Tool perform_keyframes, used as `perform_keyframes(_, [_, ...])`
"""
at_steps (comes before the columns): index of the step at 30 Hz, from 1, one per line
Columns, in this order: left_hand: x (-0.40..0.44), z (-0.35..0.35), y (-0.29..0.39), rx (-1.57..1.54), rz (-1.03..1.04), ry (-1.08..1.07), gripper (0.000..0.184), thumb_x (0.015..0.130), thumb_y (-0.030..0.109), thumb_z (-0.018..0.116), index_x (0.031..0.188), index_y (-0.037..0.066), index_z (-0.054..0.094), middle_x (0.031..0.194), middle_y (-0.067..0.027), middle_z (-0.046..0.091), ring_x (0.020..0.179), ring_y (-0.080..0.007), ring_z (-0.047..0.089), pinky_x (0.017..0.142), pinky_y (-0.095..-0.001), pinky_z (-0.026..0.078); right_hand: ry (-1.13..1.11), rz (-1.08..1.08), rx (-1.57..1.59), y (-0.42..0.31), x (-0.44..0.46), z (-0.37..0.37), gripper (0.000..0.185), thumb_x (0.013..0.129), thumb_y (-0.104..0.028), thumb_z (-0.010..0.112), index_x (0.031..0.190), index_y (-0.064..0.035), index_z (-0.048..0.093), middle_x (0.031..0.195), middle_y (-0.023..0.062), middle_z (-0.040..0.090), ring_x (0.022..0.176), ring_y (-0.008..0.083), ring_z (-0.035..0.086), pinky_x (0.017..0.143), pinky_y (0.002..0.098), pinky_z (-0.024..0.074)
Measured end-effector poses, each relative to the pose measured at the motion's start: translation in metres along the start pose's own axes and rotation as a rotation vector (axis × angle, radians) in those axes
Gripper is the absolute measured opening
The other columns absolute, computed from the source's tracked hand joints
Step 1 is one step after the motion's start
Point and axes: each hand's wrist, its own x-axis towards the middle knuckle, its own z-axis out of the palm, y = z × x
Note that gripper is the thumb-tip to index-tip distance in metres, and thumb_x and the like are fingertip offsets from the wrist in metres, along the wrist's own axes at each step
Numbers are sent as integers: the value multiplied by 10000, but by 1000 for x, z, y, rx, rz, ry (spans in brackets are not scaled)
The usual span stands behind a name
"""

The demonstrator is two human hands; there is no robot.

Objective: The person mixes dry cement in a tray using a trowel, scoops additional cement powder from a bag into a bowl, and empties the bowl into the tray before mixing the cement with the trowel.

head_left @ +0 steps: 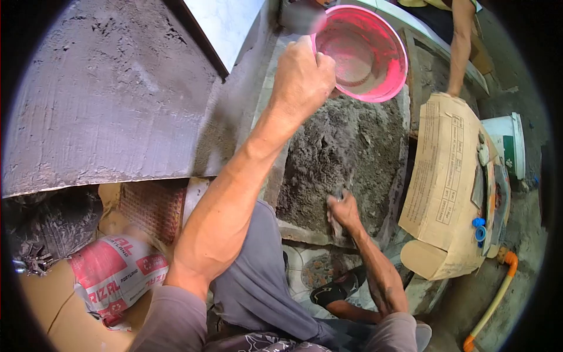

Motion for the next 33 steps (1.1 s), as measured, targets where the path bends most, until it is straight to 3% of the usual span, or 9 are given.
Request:
perform_keyframes(4, [-2,-9,0,71,-26,4,264,823,106,493,861,-135,594,774,-321,623,784,-456,632,759,-516,502,23,109,590,-38,34,11,138,914,-115,581,975,-14,508,720,71,576,521,137,565,435,301,487])
perform_keyframes(8, [-1,-14,7,-30,-84,-7,262,826,105,495,871,-134,592,784,-323,623,808,-452,632,779,-516,498,-116,165,940,-50,37,-18,299,932,-131,571,1149,36,453,724,69,575,511,134,530,421,289,462])
perform_keyframes(12, [1,-16,35,-72,-134,-50,267,828,106,488,891,-130,595,730,-290,630,766,-437,640,784,-518,495,-314,325,1331,-79,20,-58,177,944,-128,543,977,-102,371,694,24,502,476,75,438,377,245,407])
perform_keyframes(18, [4,-2,29,-43,-68,-18,273,829,112,494,916,-123,601,776,-296,632,778,-440,635,778,-524,492,-22,218,214,-162,-59,-130,136,970,-147,486,924,-24,520,684,61,584,457,92,525,349,243,410])
perform_keyframes(19, [4,-2,31,-51,-79,-28,275,828,115,497,920,-122,602,803,-303,630,800,-444,630,783,-525,489,-64,157,-111,-173,-60,-141,231,934,-184,543,865,29,598,724,137,639,561,186,629,474,349,523])
perform_keyframes(22, [4,-1,26,-44,-34,-5,281,827,125,505,927,-118,603,860,-318,624,848,-455,616,797,-527,481,160,-141,-906,-175,-33,-136,296,877,-220,598,902,74,610,783,216,665,711,332,683,661,448,559])
perform_keyframes(24, [5,-1,23,-24,7,19,278,827,130,509,922,-115,601,867,-319,623,857,-461,610,803,-530,476,213,-252,-1033,-151,18,-128,427,815,-272,675,1003,103,592,896,293,674,896,419,682,811,455,547])
perform_keyframes(28, [5,-6,31,7,-13,13,266,828,133,510,905,-106,596,866,-322,621,854,-473,603,801,-538,469,475,-562,-1071,-53,70,-71,200,797,-147,630,886,30,607,768,213,640,786,364,690,672,391,570])
perform_keyframes(33, [11,-5,39,49,52,54,262,827,128,508,902,-109,593,867,-330,619,851,-483,601,797,-545,466,154,-413,-1263,6,-18,-57,225,778,-106,618,940,45,581,765,180,637,735,357,689,636,381,577])
